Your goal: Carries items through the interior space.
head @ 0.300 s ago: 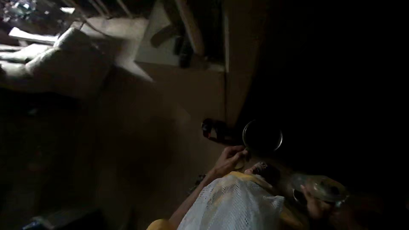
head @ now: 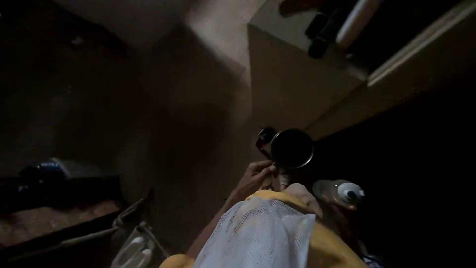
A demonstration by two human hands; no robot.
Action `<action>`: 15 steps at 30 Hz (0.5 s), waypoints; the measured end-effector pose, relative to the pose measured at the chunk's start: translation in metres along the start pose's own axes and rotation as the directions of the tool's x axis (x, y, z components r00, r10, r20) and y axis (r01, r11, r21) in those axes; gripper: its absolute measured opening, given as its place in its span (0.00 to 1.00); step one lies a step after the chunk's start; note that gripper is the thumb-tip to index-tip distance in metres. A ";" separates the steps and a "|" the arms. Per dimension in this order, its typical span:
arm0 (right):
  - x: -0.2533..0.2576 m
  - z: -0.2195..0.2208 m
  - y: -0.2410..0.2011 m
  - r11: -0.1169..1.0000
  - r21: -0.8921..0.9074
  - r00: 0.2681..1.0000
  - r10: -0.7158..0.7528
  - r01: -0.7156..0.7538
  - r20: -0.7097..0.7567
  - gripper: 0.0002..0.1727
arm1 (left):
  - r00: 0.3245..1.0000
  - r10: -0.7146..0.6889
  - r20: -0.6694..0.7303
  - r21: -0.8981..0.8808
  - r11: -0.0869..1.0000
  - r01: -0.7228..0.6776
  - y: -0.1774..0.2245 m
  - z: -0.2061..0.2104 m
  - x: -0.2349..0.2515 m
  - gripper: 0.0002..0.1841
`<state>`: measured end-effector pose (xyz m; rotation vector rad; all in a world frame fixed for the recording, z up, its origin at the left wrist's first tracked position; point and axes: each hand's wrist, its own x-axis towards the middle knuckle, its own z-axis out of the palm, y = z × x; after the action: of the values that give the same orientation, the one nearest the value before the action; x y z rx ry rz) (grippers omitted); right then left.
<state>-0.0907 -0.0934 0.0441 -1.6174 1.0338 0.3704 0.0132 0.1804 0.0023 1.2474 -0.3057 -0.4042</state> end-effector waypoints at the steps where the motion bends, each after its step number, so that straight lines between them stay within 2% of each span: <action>1: 0.024 0.008 0.028 0.954 0.070 0.954 -0.294 0.290 0.054 0.14 | 0.998 0.011 -0.064 0.000 1.000 -0.011 0.004 -0.015 -0.010 0.18; 2: 0.046 0.020 0.038 0.876 0.138 0.873 -0.477 0.463 0.102 0.18 | 0.990 0.026 -0.135 -0.004 1.000 -0.027 0.007 -0.029 -0.019 0.18; 3: 0.056 0.037 0.025 0.857 0.118 0.846 -0.515 0.502 0.139 0.19 | 0.978 0.038 -0.205 -0.009 0.999 -0.041 0.010 -0.043 -0.029 0.18; 6: 0.093 0.082 -0.012 0.897 -0.113 0.889 -0.393 0.426 0.236 0.27 | 0.905 0.080 -0.418 -0.028 0.994 -0.101 0.017 -0.082 -0.057 0.18; 8: 0.123 0.113 -0.029 0.860 -0.206 0.867 -0.401 0.468 0.295 0.35 | 0.818 0.113 -0.564 0.004 0.991 -0.135 0.021 -0.107 -0.072 0.18; 10: 0.154 0.148 -0.054 0.730 -0.425 0.840 -0.407 0.535 0.359 0.44 | 0.690 0.142 -0.710 0.026 0.984 -0.175 0.023 -0.131 -0.084 0.19; 12: 0.184 0.186 -0.079 0.502 -0.604 0.785 -0.424 0.619 0.452 0.53 | 0.535 0.132 -0.834 0.017 0.977 -0.215 0.025 -0.153 -0.093 0.17; 13: 0.196 0.207 -0.092 0.413 -0.615 0.736 -0.462 0.672 0.495 0.56 | 0.457 0.113 -0.882 0.002 0.972 -0.237 0.028 -0.163 -0.098 0.16; 15: 0.206 0.254 -0.125 0.314 -0.513 0.590 -0.577 0.799 0.565 0.59 | 0.297 0.037 -0.954 -0.041 0.967 -0.251 0.032 -0.185 -0.112 0.17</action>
<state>0.1924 0.0480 -0.1054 -2.4818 -0.2275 0.4098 -0.0011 0.3972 -0.0213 1.0550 0.6705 0.5322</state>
